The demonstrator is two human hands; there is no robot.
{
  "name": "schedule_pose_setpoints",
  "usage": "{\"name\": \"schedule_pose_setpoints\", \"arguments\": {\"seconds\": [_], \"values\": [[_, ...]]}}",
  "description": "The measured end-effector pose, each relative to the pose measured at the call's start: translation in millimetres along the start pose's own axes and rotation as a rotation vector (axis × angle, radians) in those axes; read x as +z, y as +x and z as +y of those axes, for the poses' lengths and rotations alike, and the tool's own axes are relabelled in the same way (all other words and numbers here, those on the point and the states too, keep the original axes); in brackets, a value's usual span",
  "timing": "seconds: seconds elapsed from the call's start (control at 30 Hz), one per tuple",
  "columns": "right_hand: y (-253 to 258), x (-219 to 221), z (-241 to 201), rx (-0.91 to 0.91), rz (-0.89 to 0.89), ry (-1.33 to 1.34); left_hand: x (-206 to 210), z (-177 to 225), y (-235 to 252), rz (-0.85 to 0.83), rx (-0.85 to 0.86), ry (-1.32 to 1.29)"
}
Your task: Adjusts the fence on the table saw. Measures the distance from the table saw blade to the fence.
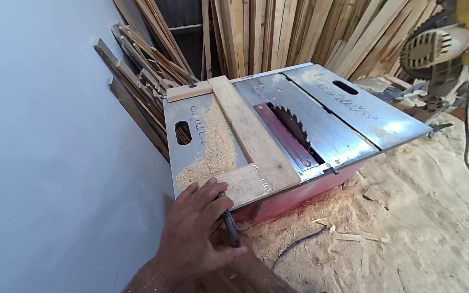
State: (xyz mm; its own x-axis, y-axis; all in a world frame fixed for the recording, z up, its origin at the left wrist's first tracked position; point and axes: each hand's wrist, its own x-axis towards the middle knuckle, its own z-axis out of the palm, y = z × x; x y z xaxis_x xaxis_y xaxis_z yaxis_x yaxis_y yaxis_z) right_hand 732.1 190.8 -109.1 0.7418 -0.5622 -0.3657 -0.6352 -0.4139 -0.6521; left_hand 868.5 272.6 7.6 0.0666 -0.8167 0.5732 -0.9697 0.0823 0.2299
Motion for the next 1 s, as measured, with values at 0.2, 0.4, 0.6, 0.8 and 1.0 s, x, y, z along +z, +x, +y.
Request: {"name": "schedule_pose_setpoints", "arguments": {"seconds": [0.2, 0.4, 0.6, 0.8, 1.0], "values": [[18, -3, 25, -0.297, 0.184, 0.365, 0, -1, -1, 0.012, 0.007, -0.016], [8, -46, -24, 0.006, 0.025, -0.057, 2, 2, 0, 0.043, -0.015, -0.018], [27, 3, 10, -0.142, 0.069, -0.07, 3, 2, -1, 0.038, -0.028, 0.021], [27, -5, 9, -0.111, 0.192, -0.268, 3, 0, 0, 0.05, -0.017, 0.025], [-30, -57, 1, -0.11, 0.108, -0.194, -1, -3, 0, 0.017, -0.022, -0.01]]}}
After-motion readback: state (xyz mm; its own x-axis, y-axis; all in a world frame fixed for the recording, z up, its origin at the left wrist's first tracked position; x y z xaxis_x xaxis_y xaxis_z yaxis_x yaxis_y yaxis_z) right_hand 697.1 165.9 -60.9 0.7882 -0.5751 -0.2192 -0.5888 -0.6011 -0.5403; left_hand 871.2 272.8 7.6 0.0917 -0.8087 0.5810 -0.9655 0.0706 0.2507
